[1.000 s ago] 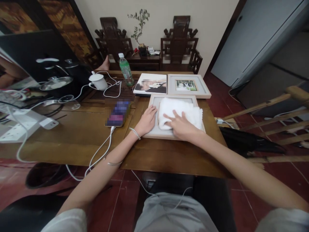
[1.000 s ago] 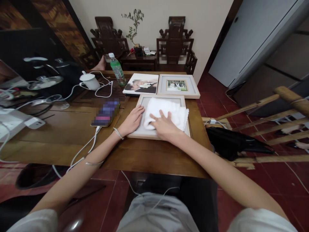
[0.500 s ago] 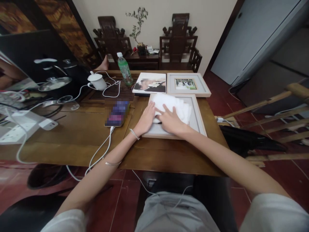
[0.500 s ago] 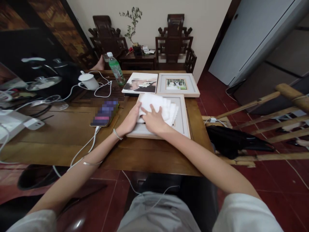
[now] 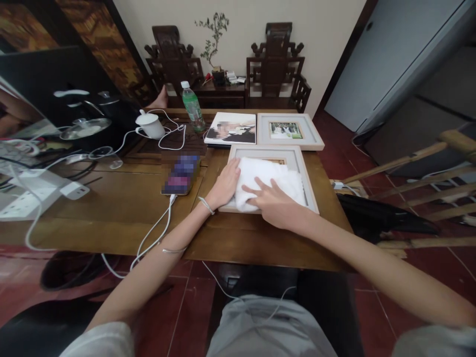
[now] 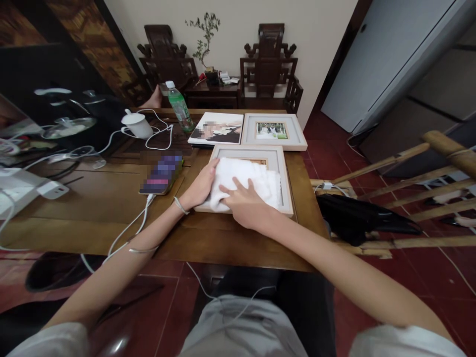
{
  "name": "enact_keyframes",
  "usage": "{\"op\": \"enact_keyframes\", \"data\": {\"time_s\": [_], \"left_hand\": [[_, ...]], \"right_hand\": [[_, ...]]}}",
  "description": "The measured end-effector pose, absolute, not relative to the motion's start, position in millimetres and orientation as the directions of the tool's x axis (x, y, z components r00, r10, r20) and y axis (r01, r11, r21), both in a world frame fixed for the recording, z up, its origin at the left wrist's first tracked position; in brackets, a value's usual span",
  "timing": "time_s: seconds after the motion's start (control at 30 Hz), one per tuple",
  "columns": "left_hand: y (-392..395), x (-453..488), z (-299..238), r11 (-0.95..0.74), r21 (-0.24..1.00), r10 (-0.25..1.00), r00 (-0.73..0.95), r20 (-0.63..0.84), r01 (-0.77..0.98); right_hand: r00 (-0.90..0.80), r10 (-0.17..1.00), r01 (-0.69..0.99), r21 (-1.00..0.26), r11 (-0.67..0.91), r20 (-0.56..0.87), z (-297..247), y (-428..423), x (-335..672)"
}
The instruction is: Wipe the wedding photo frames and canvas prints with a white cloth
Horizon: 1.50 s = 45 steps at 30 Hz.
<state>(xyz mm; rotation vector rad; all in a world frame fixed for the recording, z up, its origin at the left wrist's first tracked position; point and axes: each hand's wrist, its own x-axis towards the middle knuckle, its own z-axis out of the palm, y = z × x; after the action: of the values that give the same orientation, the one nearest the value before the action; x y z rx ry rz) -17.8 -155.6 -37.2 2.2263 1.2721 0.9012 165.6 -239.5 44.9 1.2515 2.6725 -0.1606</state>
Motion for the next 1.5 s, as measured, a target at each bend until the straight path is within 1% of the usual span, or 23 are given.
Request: {"op": "enact_keyframes", "data": {"time_s": [0.17,0.3,0.37,0.47,0.57,0.67,0.77,0.87,1.0,1.13,1.23,1.37,1.5], "left_hand": [[-149,-25,-44,-0.589,0.463,0.808,0.479,0.343,0.662],[-147,-25,-47,-0.609,0.432,0.792,0.492,0.360,0.665],[-147,-24,-48,-0.608,0.437,0.793,0.481,0.374,0.663],[-148,-21,-47,-0.595,0.460,0.802,0.453,0.388,0.659],[-148,-20,-45,-0.574,0.481,0.818,0.436,0.376,0.663],[-148,-21,-44,-0.573,0.493,0.819,0.447,0.359,0.655],[-148,-24,-44,-0.592,0.481,0.806,0.472,0.358,0.646],[-148,-25,-45,-0.605,0.450,0.796,0.489,0.357,0.657],[-148,-25,-45,-0.608,0.431,0.793,0.498,0.350,0.666],[-148,-24,-45,-0.609,0.418,0.793,0.507,0.337,0.675],[-148,-24,-45,-0.603,0.417,0.798,0.507,0.325,0.681],[-148,-25,-44,-0.607,0.395,0.795,0.517,0.317,0.690],[-148,-25,-46,-0.608,0.389,0.793,0.509,0.335,0.692]], "right_hand": [[-0.572,0.805,0.803,0.094,0.589,-0.159,50,-262,210],[-0.480,0.859,0.837,0.200,0.510,-0.181,57,-270,239],[-0.478,0.859,0.831,0.220,0.510,-0.185,59,-271,241],[-0.526,0.835,0.810,0.203,0.550,-0.162,56,-268,226],[-0.583,0.806,0.789,0.162,0.592,-0.106,48,-260,195],[-0.629,0.777,0.766,0.136,0.628,-0.043,40,-254,166],[-0.632,0.775,0.769,0.128,0.627,-0.002,36,-256,157],[-0.565,0.825,0.816,0.138,0.561,-0.015,36,-269,173],[-0.422,0.905,0.884,0.196,0.424,-0.052,38,-287,211],[-0.420,0.907,0.885,0.218,0.412,-0.011,39,-282,244],[-0.410,0.912,0.891,0.220,0.398,0.010,38,-258,261],[-0.336,0.941,0.922,0.213,0.322,0.034,36,-208,276],[-0.236,0.969,0.963,0.150,0.223,0.076,37,-161,274]]}}
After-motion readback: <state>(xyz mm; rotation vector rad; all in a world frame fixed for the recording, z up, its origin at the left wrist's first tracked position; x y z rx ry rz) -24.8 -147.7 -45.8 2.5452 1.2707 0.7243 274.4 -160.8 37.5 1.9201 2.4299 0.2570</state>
